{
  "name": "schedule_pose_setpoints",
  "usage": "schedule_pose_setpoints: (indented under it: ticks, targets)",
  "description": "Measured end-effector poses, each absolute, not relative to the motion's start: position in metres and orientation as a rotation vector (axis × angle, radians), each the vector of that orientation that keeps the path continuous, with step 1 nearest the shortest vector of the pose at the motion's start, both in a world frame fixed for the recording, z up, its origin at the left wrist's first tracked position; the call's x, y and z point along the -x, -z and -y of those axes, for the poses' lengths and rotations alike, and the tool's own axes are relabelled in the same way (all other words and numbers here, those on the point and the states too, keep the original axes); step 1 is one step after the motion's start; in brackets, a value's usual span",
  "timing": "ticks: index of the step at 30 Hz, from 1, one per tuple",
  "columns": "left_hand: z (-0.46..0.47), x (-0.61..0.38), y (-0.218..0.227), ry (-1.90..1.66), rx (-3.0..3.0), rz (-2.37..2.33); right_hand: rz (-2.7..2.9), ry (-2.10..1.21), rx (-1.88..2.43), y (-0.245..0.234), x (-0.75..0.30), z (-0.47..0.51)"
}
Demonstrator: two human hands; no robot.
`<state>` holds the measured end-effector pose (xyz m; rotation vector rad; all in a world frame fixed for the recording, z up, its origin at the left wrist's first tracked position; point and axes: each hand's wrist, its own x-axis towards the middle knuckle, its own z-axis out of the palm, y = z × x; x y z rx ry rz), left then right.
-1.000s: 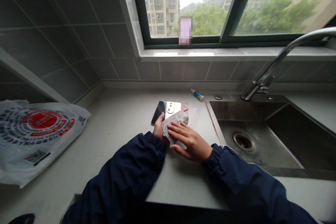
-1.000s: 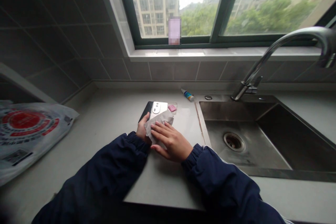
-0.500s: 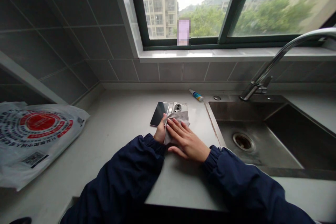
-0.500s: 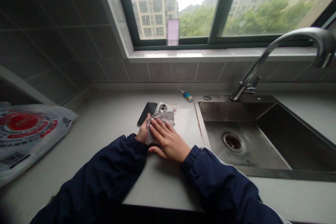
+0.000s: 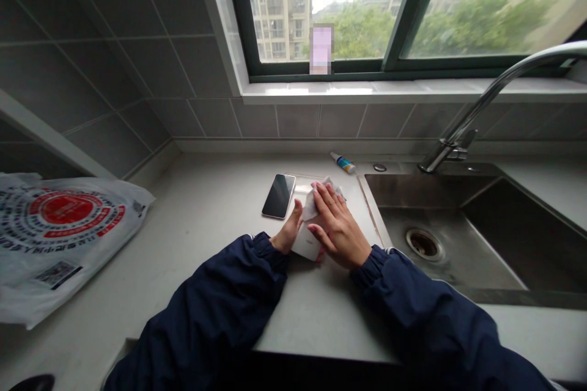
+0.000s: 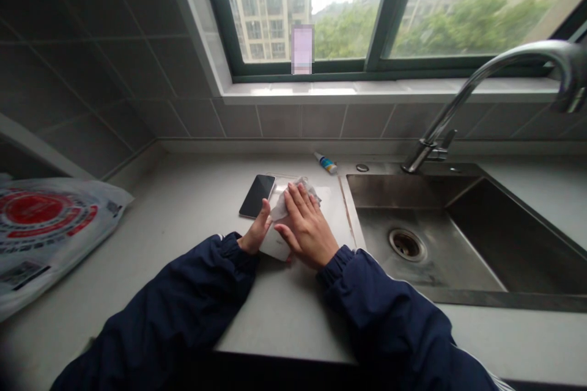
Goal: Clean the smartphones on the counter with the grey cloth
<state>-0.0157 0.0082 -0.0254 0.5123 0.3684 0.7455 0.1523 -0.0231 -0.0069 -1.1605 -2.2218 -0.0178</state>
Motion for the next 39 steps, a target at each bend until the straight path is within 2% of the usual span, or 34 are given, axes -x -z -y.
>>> schedule_pose_setpoints:
  ticks: [3, 12, 23, 39]
  targets:
    - [-0.009, 0.022, 0.022, -0.566, -0.691, -0.485, 2.194, -0.014, 1.163, 0.008, -0.154, 0.022]
    - [-0.011, 0.027, 0.011, -0.485, -0.794, -0.432, 2.091, -0.078, 1.219, 0.017, -0.157, 0.016]
    - [-0.018, 0.015, 0.012, -0.864, -0.409, -0.340, 2.250, -0.253, 1.209, 0.024, -0.151, 0.019]
    - [-0.019, 0.027, 0.017, -0.766, -0.402, -0.412, 2.482, -0.212, 1.010, 0.014, -0.149, 0.026]
